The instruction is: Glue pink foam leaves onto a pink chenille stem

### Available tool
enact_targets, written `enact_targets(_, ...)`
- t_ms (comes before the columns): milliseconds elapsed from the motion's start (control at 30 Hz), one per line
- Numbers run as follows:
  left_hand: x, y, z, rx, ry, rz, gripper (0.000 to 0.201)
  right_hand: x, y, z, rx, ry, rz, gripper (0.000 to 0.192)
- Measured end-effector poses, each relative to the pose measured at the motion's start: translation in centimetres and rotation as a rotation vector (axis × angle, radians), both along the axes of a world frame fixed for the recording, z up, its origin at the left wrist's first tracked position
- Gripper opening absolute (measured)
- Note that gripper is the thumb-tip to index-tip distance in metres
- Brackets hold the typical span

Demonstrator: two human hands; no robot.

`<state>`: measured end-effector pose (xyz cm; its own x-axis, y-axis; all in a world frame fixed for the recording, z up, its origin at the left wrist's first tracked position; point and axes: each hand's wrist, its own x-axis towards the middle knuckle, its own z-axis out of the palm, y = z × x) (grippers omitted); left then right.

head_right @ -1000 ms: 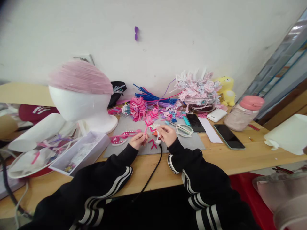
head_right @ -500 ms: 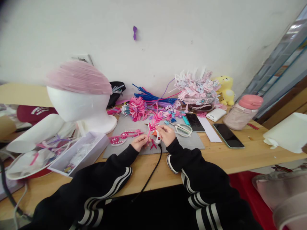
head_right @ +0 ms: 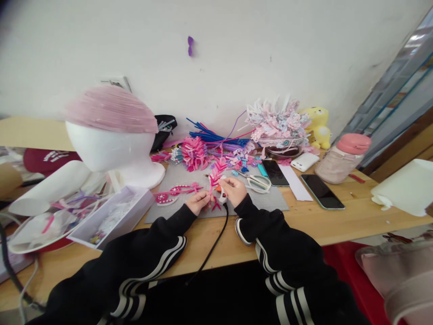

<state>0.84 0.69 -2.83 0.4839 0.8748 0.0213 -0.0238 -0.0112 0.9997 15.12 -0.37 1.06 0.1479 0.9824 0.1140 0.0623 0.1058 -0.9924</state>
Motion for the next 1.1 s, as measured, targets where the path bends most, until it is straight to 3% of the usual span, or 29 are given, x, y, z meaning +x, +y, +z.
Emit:
enact_targets(167, 0.11, -0.60, 0.39, 0.027, -0.011, 0.054, 0.039, -0.01, 0.00, 0.20, -0.010, -0.005, 0.007, 0.026)
enact_targets(567, -0.02, -0.40, 0.21, -0.013, 0.010, 0.005, 0.038, 0.14, 0.21, 0.08, -0.100, -0.009, 0.033, 0.025)
enact_targets(900, -0.05, -0.39, 0.83, -0.115, -0.147, 0.040, 0.039, 0.01, 0.06, -0.11, -0.075, 0.051, 0.107, 0.032)
enact_targets(1100, 0.06, -0.43, 0.70, -0.103, -0.136, 0.000, 0.040, -0.28, -0.01, 0.22, -0.094, 0.116, 0.093, 0.030)
